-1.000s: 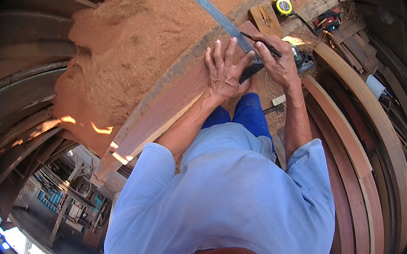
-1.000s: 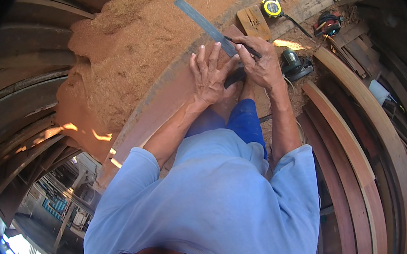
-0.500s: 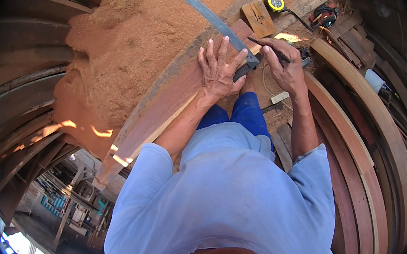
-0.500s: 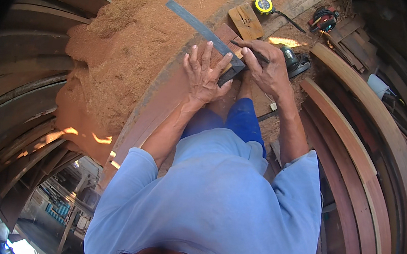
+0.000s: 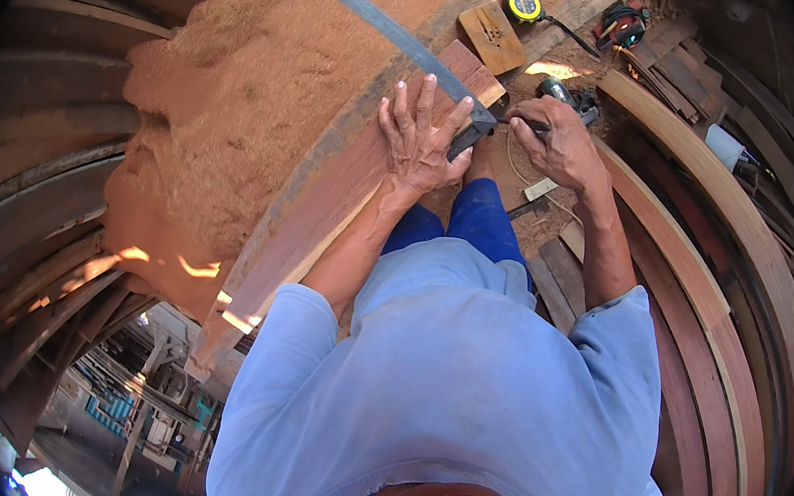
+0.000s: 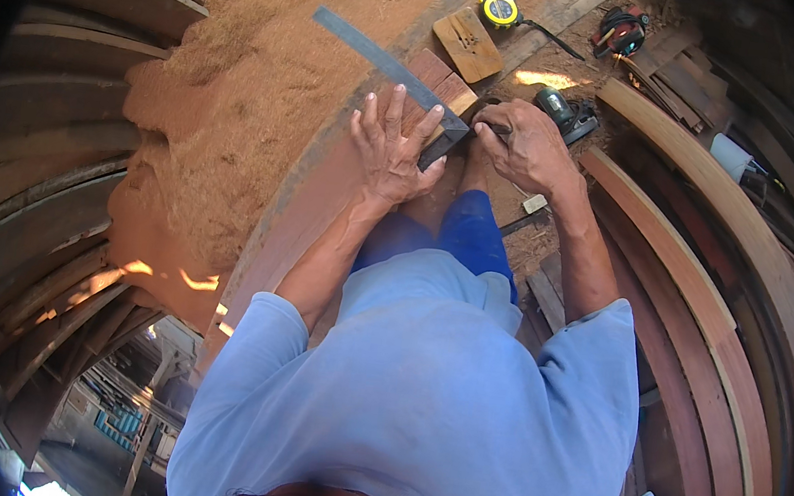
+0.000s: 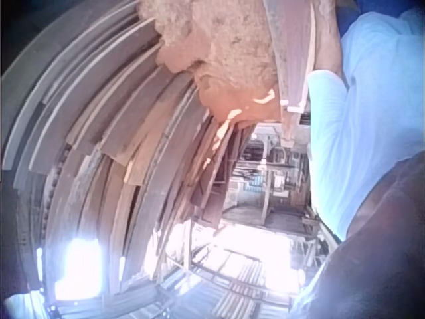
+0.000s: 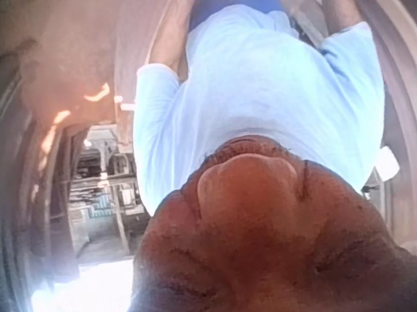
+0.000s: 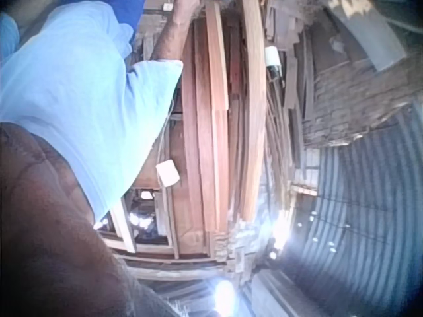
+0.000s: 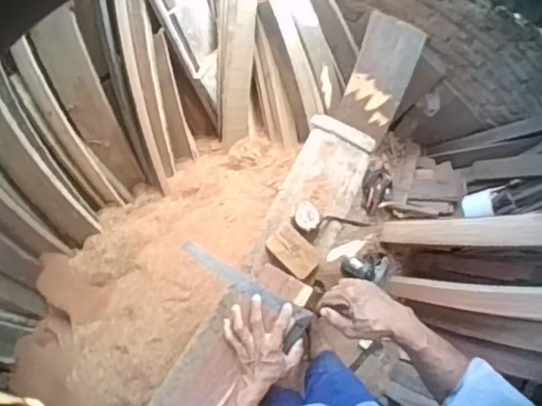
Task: The person measures a wooden plank with a tape measure and marks it with a pencil. They then use a try square to draw straight lines across the plank. The person repeats the measuring and marking process on the same plank.
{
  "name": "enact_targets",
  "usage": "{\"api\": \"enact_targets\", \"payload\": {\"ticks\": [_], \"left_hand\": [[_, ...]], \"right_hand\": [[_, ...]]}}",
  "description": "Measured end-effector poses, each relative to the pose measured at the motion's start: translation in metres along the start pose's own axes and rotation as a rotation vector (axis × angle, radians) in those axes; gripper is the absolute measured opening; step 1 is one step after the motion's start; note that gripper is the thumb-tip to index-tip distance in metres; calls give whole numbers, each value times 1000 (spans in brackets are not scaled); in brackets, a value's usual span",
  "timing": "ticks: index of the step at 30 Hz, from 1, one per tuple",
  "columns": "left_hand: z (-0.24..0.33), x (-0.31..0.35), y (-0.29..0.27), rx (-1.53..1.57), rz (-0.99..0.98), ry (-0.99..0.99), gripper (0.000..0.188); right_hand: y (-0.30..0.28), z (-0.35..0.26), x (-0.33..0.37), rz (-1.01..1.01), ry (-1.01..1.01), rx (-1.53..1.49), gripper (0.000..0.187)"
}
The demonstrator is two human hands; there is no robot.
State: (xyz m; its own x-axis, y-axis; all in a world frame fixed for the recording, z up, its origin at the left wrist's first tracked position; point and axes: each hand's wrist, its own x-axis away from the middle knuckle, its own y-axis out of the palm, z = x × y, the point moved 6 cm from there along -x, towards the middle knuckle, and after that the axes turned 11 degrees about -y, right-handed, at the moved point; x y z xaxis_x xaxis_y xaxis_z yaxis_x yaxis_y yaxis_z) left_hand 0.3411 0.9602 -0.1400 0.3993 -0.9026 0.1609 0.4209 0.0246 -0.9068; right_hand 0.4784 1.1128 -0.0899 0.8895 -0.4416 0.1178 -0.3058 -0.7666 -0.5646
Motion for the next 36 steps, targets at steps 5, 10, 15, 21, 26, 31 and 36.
{"api": "enact_targets", "payload": {"ticks": [5,10,15,21,26,31,36], "left_hand": [[-1,0,0,-18,-6,8,81],[-1,0,-1,-18,-12,11,83],[-3,1,-2,-26,16,-2,83],[-1,0,-6,-38,18,4,86],[-5,4,-2,-26,25,4,86],[-5,3,-2,-15,14,7,83],[-2,2,0,-19,41,34,82]], "right_hand": [[-2,-4,0,123,163,-201,24],[19,-1,-8,370,45,-276,23],[14,5,1,168,198,-202,22],[31,-8,-48,389,-16,-295,26],[43,8,-48,291,109,-424,29],[10,1,-10,82,107,-127,28],[19,17,5,115,194,-236,30]]}}
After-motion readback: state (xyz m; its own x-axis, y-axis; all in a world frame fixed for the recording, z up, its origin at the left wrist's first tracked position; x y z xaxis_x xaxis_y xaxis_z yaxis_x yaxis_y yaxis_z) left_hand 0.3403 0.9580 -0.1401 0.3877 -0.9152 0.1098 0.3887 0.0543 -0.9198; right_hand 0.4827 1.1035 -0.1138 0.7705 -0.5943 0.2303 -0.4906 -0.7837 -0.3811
